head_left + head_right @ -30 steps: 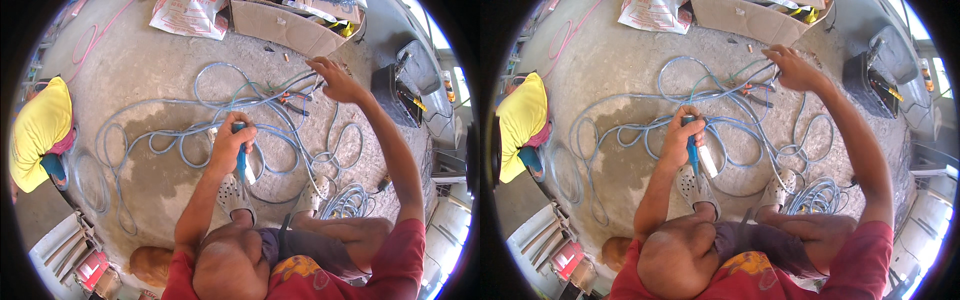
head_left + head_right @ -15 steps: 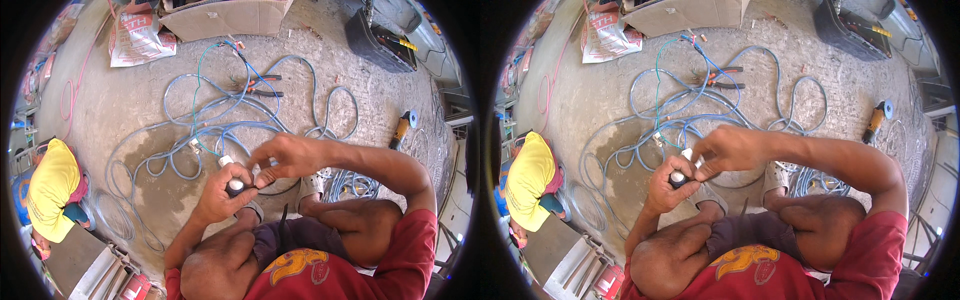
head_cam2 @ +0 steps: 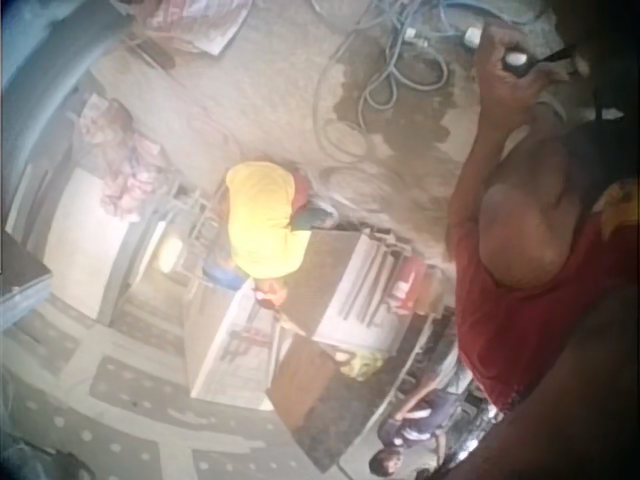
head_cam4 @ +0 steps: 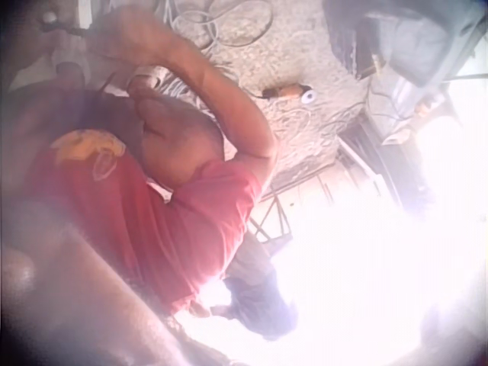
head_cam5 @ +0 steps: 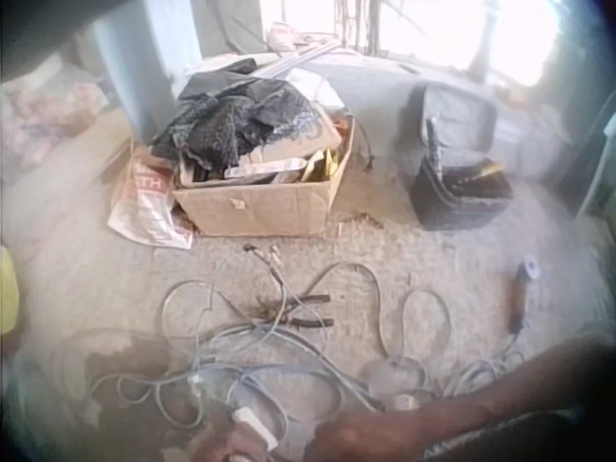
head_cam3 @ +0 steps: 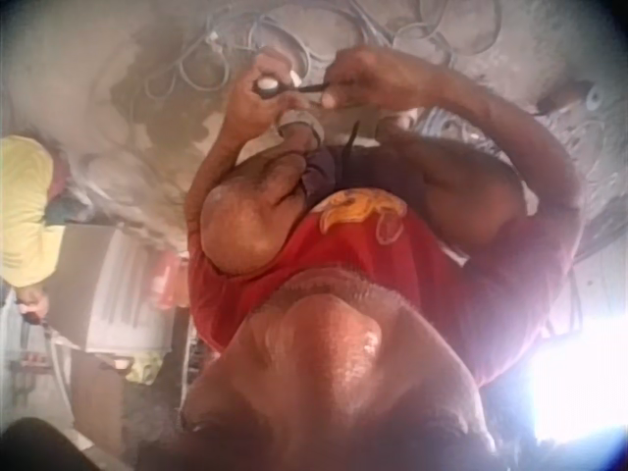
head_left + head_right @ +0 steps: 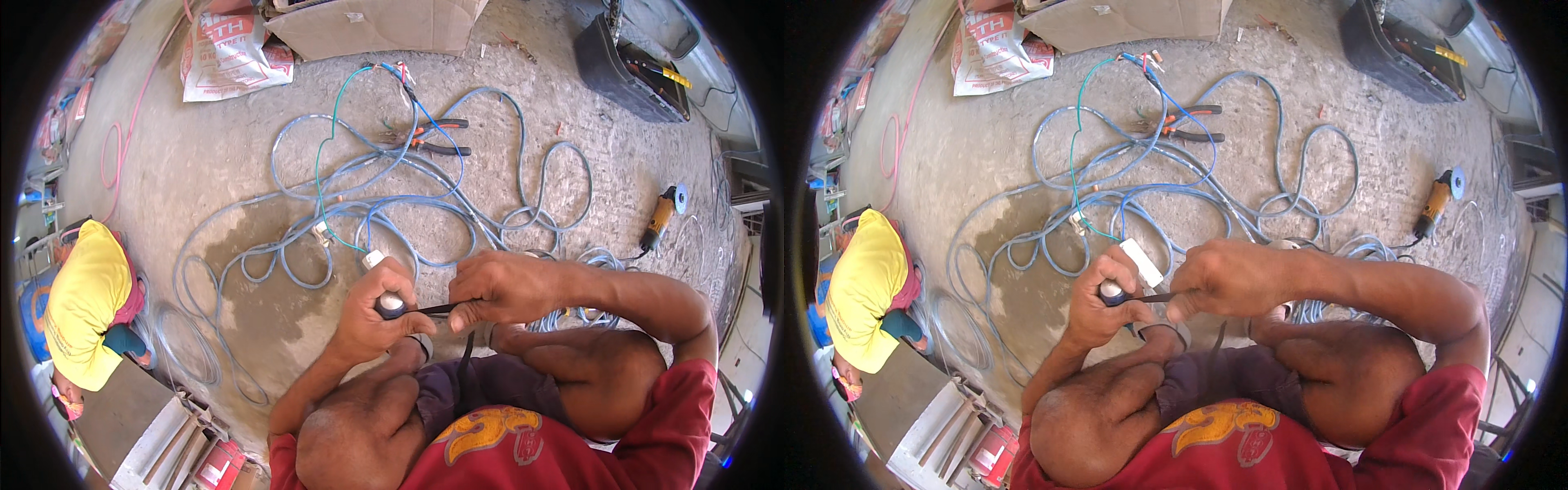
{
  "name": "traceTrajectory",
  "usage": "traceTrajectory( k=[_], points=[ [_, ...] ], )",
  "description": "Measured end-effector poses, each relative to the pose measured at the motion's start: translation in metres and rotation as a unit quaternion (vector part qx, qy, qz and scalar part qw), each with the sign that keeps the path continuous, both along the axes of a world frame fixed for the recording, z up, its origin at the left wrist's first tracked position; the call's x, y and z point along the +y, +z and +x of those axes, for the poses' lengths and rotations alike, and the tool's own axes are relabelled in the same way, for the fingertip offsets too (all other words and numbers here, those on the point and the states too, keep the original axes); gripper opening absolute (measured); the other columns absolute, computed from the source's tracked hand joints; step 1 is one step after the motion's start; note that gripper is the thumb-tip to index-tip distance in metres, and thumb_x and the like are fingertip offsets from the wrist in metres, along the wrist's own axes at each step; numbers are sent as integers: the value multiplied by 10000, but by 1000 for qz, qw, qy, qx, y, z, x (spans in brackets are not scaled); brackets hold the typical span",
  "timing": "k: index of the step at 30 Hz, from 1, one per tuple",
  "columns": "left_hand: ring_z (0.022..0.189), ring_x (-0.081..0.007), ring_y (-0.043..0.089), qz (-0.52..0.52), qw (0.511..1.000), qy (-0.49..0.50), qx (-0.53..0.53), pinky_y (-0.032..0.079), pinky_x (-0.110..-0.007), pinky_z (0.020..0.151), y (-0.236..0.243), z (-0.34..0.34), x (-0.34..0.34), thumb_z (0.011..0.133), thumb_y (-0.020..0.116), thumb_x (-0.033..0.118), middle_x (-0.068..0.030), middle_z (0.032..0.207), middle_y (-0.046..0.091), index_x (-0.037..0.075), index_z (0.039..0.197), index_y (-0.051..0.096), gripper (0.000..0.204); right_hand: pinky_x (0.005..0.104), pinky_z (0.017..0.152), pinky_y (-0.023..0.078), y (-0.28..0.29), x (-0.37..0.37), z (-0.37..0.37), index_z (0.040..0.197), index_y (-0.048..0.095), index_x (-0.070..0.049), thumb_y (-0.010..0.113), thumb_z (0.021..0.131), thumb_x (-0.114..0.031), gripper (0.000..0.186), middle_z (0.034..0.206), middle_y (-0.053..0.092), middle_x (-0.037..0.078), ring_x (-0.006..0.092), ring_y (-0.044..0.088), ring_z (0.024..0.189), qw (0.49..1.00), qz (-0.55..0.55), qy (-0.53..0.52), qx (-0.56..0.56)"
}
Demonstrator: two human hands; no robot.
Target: The person sits on the floor and uses pliers and a knife to strip insulation from electrical wires, twist the exposed strands, and connect them. A dog walks through the scene briefly.
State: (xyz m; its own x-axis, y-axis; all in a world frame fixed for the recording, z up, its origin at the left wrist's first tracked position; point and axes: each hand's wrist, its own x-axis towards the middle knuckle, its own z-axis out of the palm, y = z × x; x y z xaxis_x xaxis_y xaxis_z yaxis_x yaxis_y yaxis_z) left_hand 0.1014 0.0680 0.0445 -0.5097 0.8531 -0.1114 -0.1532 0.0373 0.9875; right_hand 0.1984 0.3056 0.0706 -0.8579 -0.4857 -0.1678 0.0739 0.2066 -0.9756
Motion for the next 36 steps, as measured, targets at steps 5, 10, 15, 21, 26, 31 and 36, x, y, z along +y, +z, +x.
traceTrajectory(
  k=[5,10,15,21,26,31,36],
  points=[
    [715,-132,584,-23,979,70,-189,505,-271,661,11,0,-7,768,850,46,-65,884,575,63,1015,563,379,456,687,453,-7,26,-3,794,653,7,624,959,-418,457,714,589,191,345,592,721,999,41,2,-23],
    [683,-133,588,-31,987,72,-141,511,-260,607,-7,-4,-37,744,830,12,-119,914,586,76,1008,513,417,452,677,446,-9,36,-7,785,648,5,622,955,-437,474,696,579,179,344,582,730,997,48,17,-53],
    [688,-106,584,-105,985,98,-93,489,-253,599,4,-17,-6,777,805,34,-89,934,620,70,1022,491,400,446,658,410,-7,57,-13,697,579,6,650,951,-371,460,643,506,126,320,521,704,997,74,9,29],
    [602,-139,593,-19,978,119,-172,481,-257,513,-3,-44,-7,928,534,177,-117,964,617,5,1196,514,319,451,665,429,-1,93,-18,740,598,10,598,960,-482,539,694,530,173,343,529,704,990,139,-5,-7],
    [552,-89,550,-74,970,120,-197,439,-243,463,-7,-53,-42,896,610,152,-44,805,605,60,1094,558,224,471,635,393,-1,88,-32,724,575,6,620,948,-437,498,695,500,164,361,532,685,984,174,14,-27],
    [598,-79,560,-125,986,94,-60,446,-256,480,14,-57,-23,916,627,136,-13,859,599,62,1092,565,201,416,594,400,-47,115,16,703,633,-6,692,842,-223,264,671,575,120,290,542,628,984,168,-60,14],
    [715,-140,629,-48,991,89,-84,489,-277,552,15,-57,-21,940,574,184,-81,982,604,76,1136,513,231,375,674,457,-13,150,36,875,668,-7,667,894,-531,525,818,626,104,250,593,754,986,97,-65,-115]
  ],
)
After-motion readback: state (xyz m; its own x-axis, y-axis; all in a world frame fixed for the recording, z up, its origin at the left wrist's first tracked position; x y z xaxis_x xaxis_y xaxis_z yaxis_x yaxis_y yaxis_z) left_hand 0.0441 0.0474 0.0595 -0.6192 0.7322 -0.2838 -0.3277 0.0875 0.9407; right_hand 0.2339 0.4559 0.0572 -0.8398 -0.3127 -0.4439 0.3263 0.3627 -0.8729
